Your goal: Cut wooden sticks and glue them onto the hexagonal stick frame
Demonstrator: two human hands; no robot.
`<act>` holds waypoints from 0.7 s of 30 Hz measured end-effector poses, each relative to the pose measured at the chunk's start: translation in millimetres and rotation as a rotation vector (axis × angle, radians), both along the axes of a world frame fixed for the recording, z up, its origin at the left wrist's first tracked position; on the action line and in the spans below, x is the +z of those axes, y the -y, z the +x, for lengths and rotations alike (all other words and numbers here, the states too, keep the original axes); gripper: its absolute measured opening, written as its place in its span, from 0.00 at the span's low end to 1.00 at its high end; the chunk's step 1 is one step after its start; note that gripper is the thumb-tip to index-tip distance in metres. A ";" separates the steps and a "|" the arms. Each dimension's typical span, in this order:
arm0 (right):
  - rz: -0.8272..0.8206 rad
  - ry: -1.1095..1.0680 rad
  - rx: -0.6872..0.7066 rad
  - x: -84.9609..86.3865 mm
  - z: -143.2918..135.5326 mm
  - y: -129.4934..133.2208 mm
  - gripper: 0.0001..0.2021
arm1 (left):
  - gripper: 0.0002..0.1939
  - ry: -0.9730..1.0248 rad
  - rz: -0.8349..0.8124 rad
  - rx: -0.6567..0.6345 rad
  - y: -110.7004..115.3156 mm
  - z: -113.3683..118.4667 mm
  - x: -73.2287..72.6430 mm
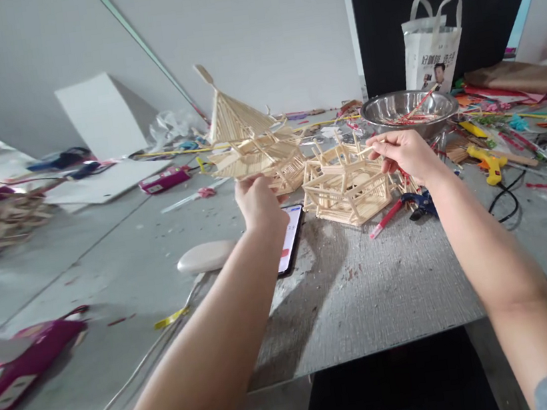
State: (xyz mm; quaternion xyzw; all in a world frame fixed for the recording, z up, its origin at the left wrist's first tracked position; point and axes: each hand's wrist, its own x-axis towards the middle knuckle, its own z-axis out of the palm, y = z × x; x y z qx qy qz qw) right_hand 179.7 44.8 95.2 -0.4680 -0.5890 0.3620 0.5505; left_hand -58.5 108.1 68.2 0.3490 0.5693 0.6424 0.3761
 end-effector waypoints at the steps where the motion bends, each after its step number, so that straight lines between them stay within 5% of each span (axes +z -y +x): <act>1: 0.015 -0.002 -0.012 0.9 -1.7 1.5 0.12 | 0.08 0.029 0.107 -0.053 18.4 7.6 2.0; 4: 0.037 -0.003 -0.009 0.6 -5.1 8.8 0.13 | 0.05 0.152 0.160 -0.436 70.0 33.2 4.2; 8: 0.047 -0.026 0.053 -13.8 -9.7 26.9 0.13 | 0.13 0.375 -0.053 -0.832 109.9 59.5 -7.4; 14: 0.104 0.196 0.141 -47.8 -33.4 57.9 0.13 | 0.16 0.483 -0.143 -0.854 117.7 65.9 -32.7; 18: 0.212 0.438 0.167 -43.9 -28.6 66.1 0.10 | 0.17 0.481 -0.136 -0.807 110.3 59.3 -37.5; 20: 0.178 0.501 0.038 -34.1 -3.9 65.6 0.11 | 0.16 0.453 -0.093 -0.782 104.9 56.7 -37.8; 21: 0.147 0.475 -0.153 -29.2 14.3 64.7 0.11 | 0.15 0.434 -0.081 -0.780 102.4 55.9 -38.0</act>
